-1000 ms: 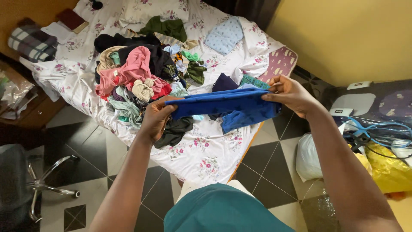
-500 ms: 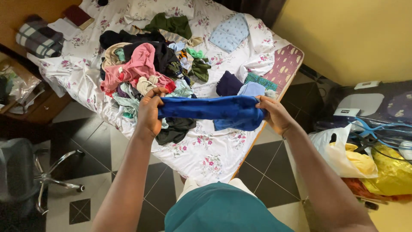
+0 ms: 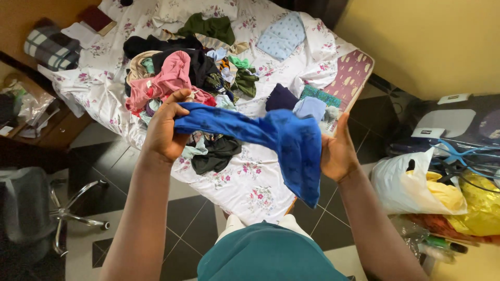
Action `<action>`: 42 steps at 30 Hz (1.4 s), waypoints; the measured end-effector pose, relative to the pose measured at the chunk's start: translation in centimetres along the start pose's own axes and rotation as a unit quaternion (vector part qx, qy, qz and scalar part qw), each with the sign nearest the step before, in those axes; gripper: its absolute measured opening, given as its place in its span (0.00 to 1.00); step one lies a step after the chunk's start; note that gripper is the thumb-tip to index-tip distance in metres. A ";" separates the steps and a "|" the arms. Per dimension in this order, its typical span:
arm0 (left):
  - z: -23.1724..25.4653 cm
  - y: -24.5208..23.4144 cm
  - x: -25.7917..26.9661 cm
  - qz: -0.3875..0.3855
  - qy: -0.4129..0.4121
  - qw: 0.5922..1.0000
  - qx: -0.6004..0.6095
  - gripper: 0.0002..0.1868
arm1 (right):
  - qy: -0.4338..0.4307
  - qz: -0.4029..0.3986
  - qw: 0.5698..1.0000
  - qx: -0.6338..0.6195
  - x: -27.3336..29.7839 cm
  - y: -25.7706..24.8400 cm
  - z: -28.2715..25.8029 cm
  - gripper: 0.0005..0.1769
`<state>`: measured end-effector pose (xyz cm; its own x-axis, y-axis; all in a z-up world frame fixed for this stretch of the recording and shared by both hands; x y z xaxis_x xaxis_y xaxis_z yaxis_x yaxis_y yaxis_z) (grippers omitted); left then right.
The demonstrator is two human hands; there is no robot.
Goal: The person folds several small garments on a bed, including a light blue long-sleeved shirt, a blue pair of underwear, a light blue cloth, and a mint green baby onesie. Each item is smoothed, folded, and placed into a growing stack on the right side of the bed.
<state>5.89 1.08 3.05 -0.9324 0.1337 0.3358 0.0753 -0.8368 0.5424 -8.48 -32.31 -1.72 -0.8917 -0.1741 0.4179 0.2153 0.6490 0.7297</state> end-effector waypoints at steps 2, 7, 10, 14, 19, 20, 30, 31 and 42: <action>0.0 -0.5 -0.5 0.010 0.004 1.000 -0.001 0.22 | -0.022 0.079 0.996 0.030 -0.9 -2.3 1.9 0.41; 0.1 -3.1 -1.7 0.017 0.026 0.999 -0.018 0.23 | -0.071 0.112 0.990 0.037 -2.6 -3.6 2.6 0.29; -0.2 -5.5 -2.9 0.001 0.059 0.996 -0.067 0.22 | -0.120 0.152 0.973 0.127 -3.7 -4.6 2.6 0.25; -2.2 -9.7 -5.8 0.017 0.111 0.975 -0.192 0.20 | -0.140 0.202 0.929 0.276 -7.2 -7.7 4.9 0.24; -7.3 -15.8 -7.2 0.075 0.060 0.943 -0.318 0.19 | -0.102 0.182 0.858 0.470 -9.9 -10.0 9.5 0.28; -8.4 -17.0 -7.0 0.094 0.032 0.937 -0.335 0.19 | -0.078 0.172 0.857 0.479 -10.0 -10.2 10.5 0.28; -16.4 -22.8 -10.9 0.130 0.009 0.942 -0.309 0.19 | 0.011 0.158 0.881 0.446 -15.9 -16.1 11.1 0.28; -17.9 -23.2 -12.2 0.139 0.008 0.937 -0.320 0.18 | 0.003 0.155 0.879 0.451 -17.7 -17.7 11.5 0.28; -31.3 -20.6 -24.0 0.149 0.231 0.839 -0.470 0.17 | -0.086 0.230 0.801 0.546 -41.0 -39.4 18.7 0.24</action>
<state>15.67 -1.55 -40.32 -0.9755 -0.1938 -0.1037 0.2197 -0.8744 -0.4325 12.16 -36.92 -57.75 -0.8798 0.3127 0.3579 0.1435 0.8927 -0.4271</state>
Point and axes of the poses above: each hand's wrist, its own x-axis away from the middle knuckle, its own y-axis out of the palm, z = x × y, the point moved 6 cm from there along -x, towards the middle knuckle, and after that the axes turned 12 degrees about z, right-handed, at the moved point
